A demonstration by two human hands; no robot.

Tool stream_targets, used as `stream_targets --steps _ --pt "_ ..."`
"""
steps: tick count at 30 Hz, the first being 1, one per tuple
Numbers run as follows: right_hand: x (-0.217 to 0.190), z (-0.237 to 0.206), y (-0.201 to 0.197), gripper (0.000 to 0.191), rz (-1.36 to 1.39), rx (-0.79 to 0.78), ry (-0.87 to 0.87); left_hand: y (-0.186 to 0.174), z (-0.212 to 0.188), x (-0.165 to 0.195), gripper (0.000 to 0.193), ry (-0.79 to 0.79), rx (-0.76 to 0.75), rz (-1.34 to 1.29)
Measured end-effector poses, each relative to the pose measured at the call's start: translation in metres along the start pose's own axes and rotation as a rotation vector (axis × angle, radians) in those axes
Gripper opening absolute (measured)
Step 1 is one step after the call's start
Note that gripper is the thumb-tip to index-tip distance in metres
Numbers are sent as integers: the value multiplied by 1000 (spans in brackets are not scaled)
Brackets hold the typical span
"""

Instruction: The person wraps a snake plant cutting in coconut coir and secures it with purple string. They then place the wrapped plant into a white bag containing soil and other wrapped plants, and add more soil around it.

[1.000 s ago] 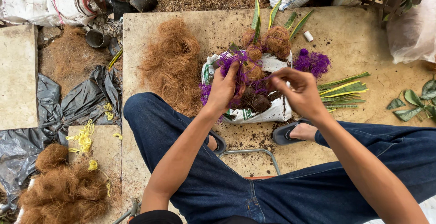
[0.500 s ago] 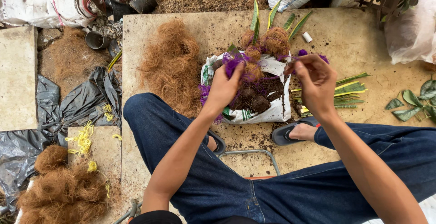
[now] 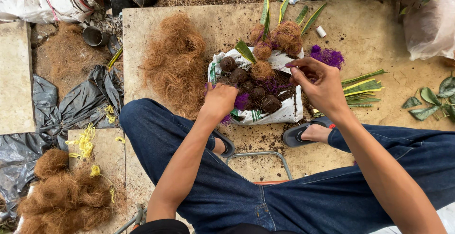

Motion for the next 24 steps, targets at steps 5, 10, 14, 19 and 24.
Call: stream_targets --steps 5,10,14,19,24 --pt "8 2 4 22 -66 -22 31 22 7 -17 45 -81 -31 -111" --pt "13 2 9 24 -120 -43 -21 38 7 -14 35 -105 -190 -126" --pt "15 3 9 23 -63 -69 10 44 6 -17 26 -148 -286 -77" --pt "13 3 9 22 -84 -52 27 41 7 -22 24 -175 -257 -59" --pt "9 1 10 23 -98 -49 -17 25 7 -16 20 -129 -83 -48"
Point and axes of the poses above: each hand's wrist, its own z-axis towards the middle knuckle, its own y-axis out of the palm, x = y × z, the point moved 5 cm from there along z, towards the middle knuckle, and after that the axes turned 10 degrees about y, right-handed, at the moved point
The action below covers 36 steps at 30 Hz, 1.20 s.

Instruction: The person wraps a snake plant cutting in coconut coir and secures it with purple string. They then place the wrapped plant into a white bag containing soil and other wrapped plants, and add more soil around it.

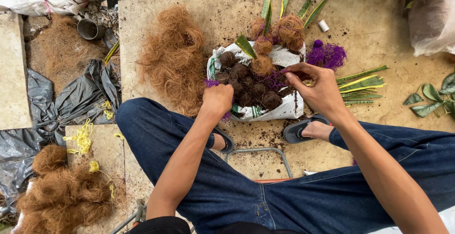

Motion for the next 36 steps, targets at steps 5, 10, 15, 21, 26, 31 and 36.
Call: stream_targets --steps 5,10,15,21,26,31,36 --pt "16 3 0 22 -93 24 110 -13 18 20 40 68 278 -124" --pt "47 23 6 19 103 26 96 29 73 31 56 -179 237 -699" --pt "83 31 4 20 144 62 185 59 108 27 66 -329 371 -825" --pt "99 24 7 21 123 37 311 71 143 35 92 -421 436 -942" --pt "95 28 15 19 214 6 190 86 168 40 101 -518 388 -881" --pt "100 27 22 19 198 -10 235 106 185 42 101 -605 422 -834" --pt "104 25 25 20 197 -19 295 118 193 45 86 -647 453 -777"
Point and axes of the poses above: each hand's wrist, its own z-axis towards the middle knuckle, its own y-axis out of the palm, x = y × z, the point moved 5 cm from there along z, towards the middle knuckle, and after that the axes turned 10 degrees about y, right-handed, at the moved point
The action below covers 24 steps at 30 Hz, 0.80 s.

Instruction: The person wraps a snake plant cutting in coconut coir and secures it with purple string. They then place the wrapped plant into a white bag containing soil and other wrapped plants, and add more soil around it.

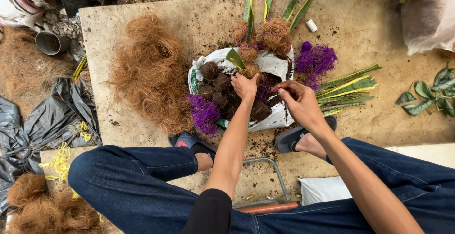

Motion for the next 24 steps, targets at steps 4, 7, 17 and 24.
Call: stream_targets --steps 4,7,17,24 --pt "-1 -1 -1 20 2 7 6 4 -1 2 83 -13 45 6" --pt "-2 -2 -1 20 -19 4 19 3 -2 2 86 -20 62 11" --pt "-18 5 -8 19 -10 88 -98 -48 -7 19 98 162 57 -222" --pt "-42 6 -10 25 22 96 -119 -122 -24 43 91 346 2 -465"
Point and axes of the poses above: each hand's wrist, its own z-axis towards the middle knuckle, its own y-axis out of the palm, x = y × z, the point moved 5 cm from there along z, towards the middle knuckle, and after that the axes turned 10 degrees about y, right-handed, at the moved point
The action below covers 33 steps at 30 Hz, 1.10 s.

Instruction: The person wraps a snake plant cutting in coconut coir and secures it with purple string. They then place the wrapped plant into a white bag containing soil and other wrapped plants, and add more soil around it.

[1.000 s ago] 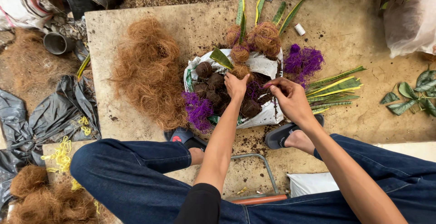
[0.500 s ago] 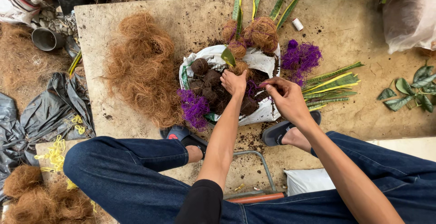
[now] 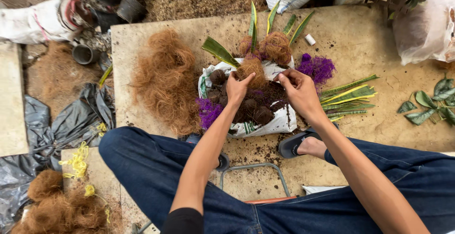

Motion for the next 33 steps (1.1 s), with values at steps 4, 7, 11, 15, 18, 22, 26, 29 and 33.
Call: stream_targets --steps 4,7,11,15,18,22,26,29,33 --pt "-21 -12 2 27 -67 6 -36 -31 -3 19 103 -42 -14 -100" --pt "-29 -21 10 36 -264 68 -1 -40 -10 27 116 -173 -106 -317" --pt "-19 -30 30 52 -303 -29 38 -55 -29 37 144 -280 -137 -389" --pt "-11 -35 39 41 -253 -62 -183 -62 -47 52 142 -218 -113 -416" --pt "-1 -34 35 30 -287 -48 -152 -62 -49 69 139 -59 -79 -451" --pt "8 -28 32 29 -449 -66 15 -66 -40 78 129 -63 -56 -483" --pt "7 -27 26 39 -704 -35 112 -74 -32 81 126 -52 -1 -526" --pt "-2 -31 18 38 -774 16 110 -79 -29 80 121 -32 29 -487" --pt "-18 -32 15 41 -733 -15 24 -85 -26 77 129 -32 41 -497"
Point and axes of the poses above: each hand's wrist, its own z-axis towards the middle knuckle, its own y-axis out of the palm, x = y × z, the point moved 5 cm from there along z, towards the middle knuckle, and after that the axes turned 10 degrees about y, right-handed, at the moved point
